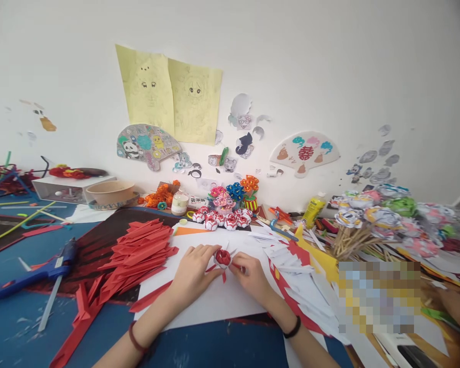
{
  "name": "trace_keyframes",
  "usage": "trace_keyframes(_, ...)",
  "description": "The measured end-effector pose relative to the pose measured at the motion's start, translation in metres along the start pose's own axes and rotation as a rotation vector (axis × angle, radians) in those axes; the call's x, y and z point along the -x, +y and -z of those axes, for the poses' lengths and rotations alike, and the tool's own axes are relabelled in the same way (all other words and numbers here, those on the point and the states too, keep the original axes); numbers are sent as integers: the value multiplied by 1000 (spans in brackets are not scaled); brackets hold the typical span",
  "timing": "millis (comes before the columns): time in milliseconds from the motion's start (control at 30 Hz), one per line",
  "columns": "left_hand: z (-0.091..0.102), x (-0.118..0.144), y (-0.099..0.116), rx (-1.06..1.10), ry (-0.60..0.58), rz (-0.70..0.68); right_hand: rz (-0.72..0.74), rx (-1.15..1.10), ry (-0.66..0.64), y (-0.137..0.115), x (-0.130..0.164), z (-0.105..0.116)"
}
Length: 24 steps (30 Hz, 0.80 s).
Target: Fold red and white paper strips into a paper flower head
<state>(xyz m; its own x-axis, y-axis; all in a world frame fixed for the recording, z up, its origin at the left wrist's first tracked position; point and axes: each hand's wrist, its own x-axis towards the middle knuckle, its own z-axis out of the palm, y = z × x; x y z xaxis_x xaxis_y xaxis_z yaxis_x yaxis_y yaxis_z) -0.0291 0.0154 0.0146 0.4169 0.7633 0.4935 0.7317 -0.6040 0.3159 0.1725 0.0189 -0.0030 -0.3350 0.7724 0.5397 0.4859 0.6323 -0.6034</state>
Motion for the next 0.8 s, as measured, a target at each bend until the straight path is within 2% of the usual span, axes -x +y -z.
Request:
trace_keyframes(433, 0, 4, 5, -158, 32, -122, 70, 67, 8, 5, 5, -4)
trace_keyframes(667, 0, 3, 5, -61, 49, -56, 71, 60, -34, 0, 2, 0)
trace_keyframes(800, 1, 2, 4, 5, 57, -47, 89, 61, -10, -3, -1, 3)
